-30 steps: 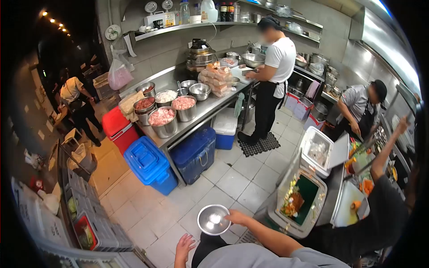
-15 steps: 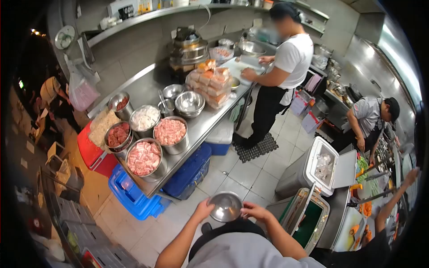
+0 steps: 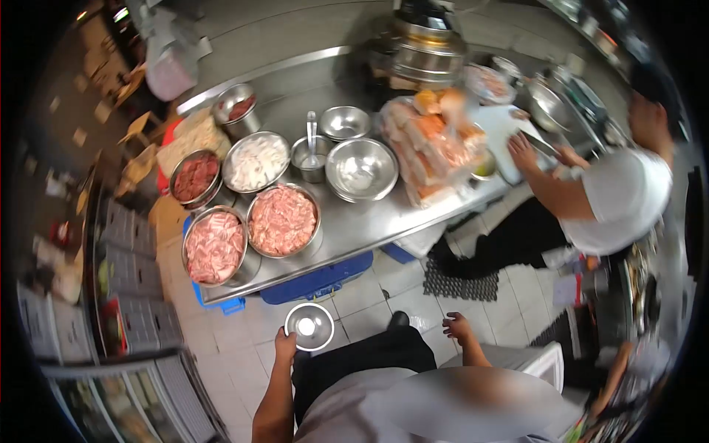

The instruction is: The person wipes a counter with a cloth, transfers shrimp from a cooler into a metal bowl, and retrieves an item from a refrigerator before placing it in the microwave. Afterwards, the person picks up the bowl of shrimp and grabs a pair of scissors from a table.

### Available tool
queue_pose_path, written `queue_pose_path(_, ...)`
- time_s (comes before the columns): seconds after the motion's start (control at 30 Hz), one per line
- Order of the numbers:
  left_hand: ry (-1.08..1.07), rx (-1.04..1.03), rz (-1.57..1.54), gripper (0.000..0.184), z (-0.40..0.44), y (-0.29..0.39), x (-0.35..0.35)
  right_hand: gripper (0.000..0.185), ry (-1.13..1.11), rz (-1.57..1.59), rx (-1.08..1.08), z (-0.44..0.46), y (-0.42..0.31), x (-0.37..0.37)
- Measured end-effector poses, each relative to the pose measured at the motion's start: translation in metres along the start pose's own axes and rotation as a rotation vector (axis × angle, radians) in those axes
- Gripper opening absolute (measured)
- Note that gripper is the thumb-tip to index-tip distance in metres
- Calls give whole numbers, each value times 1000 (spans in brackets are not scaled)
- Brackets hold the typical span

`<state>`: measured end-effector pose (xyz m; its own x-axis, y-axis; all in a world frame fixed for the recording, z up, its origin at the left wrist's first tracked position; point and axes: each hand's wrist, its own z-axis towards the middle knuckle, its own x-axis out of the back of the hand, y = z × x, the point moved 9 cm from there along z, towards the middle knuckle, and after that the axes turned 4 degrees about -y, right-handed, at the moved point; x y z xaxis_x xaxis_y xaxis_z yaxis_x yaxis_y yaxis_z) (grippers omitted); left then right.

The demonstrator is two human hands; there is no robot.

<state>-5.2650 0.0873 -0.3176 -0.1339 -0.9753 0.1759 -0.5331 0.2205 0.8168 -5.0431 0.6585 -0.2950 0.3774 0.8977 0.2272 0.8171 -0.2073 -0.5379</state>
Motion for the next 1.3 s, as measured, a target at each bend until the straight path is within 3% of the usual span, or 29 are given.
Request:
queue_pose_path(0.07,127,-20,-29,26,-15,15,-11,52,-104,-161,59,40,-47,9)
queue_pose_path(0.13,200,129,11,25,-41,52,-34,54,-207,-393,111,83,-68,13)
queue_pose_path(0.17,271,-139,162,19,-17,39,-34,54,-215,-408,110,108,-70,17)
queue_pose_path(0.23,264,-131,238,17,7,37,-45,51,-297,-665,169,148,-64,23)
queue_pose_path(0.37,278,-219,217,17,52,79,-89,45,-262,-640,176,177,-58,30)
queue_pose_path(0.47,264,-166,237,21,100,86,-107,55,-213,-793,272,244,-20,40)
queue_pose_path(0.5,264,-160,217,21,119,79,-115,63,-128,-853,479,249,-33,38)
queue_pose_path(0.53,327,-356,90,23,130,86,-116,71,-49,-911,690,253,-45,31)
queue_pose_path(0.57,395,-552,-37,24,136,89,-113,83,-78,-833,452,232,-73,24)
queue_pose_path(0.6,409,-546,-53,24,148,79,-110,83,-80,-854,460,248,-84,18)
queue_pose_path(0.67,428,-636,361,27,167,78,-114,84,71,-894,487,278,-107,16)
queue_pose_path(0.7,438,-623,350,27,178,66,-112,84,98,-952,591,287,-125,4)
queue_pose_path(0.77,512,-675,639,30,194,57,-116,81,147,-1034,727,317,-165,-22)
queue_pose_path(0.8,517,-667,635,30,202,51,-114,79,171,-1061,757,340,-182,-32)
queue_pose_path(0.87,472,-598,555,31,217,45,-108,66,150,-1052,1179,377,-226,-65)
queue_pose_path(0.93,526,-698,523,29,218,53,-102,65,234,-1115,1199,400,-272,-81)
queue_pose_path(1.0,391,-536,128,26,230,40,-93,65,303,-1174,1153,419,-305,-94)
queue_pose_path(1.03,428,-469,249,23,239,35,-90,65,328,-1203,1134,430,-318,-100)
queue_pose_path(1.07,573,-731,797,20,227,52,-99,65,345,-1227,1125,436,-329,-108)
queue_pose_path(1.13,530,-536,789,28,236,56,-90,64,372,-1265,1116,452,-350,-120)
queue_pose_path(1.2,445,-714,248,29,229,81,-86,64,390,-1290,1113,466,-364,-133)
queue_pose_path(1.23,569,-790,107,23,186,115,-99,64,392,-1305,1106,473,-367,-142)
queue_pose_path(1.3,495,-788,-88,24,200,107,-99,63,383,-1328,1093,478,-368,-155)
